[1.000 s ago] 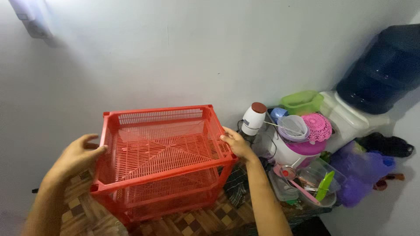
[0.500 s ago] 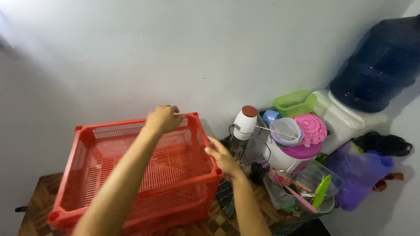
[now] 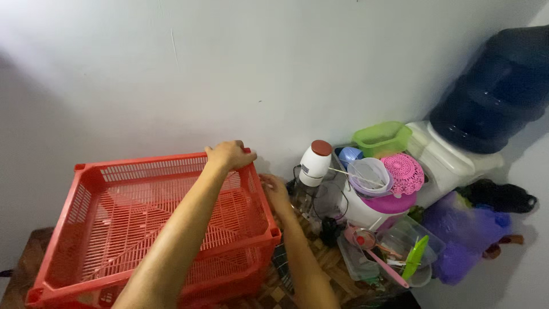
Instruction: The person disassembles a red plastic crate by hand, removing the top tray and then detaching each of the four legs from the base. The task ends with the crate fully taken apart on the table.
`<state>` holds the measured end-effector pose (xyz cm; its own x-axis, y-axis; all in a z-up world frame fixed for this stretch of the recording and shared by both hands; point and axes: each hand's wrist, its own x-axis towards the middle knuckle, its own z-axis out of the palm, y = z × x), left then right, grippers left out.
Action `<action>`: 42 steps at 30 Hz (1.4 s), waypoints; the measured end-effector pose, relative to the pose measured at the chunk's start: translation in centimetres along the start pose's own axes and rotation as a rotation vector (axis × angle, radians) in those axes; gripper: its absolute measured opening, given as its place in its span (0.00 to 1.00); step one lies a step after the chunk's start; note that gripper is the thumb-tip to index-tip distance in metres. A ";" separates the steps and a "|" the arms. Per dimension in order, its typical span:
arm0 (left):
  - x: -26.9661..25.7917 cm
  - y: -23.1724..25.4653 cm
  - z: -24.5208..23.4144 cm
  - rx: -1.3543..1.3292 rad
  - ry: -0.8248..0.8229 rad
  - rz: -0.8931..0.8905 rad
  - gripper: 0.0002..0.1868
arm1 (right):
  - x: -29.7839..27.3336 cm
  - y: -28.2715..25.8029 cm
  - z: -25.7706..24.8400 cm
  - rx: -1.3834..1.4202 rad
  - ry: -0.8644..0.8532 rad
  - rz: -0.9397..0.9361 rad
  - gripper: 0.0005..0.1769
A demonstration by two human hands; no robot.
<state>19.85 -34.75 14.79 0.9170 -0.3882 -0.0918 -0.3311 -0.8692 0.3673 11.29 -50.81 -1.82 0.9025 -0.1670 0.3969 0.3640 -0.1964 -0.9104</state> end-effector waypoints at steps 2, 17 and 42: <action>-0.1 0.0 0.3 0.022 0.021 0.011 0.30 | 1.1 2.5 1.8 0.162 0.069 0.237 0.23; 0.7 -0.2 1.2 -0.016 0.137 0.031 0.25 | 3.4 2.2 4.5 0.333 0.074 0.194 0.24; 1.2 0.0 1.4 -0.003 0.095 -0.024 0.23 | 2.2 2.6 5.2 0.367 0.074 0.203 0.25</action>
<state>20.61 -35.62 13.39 0.9416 -0.3365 -0.0120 -0.3086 -0.8768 0.3687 15.43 -46.72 -3.89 0.9502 -0.2385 0.2004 0.2504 0.2022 -0.9468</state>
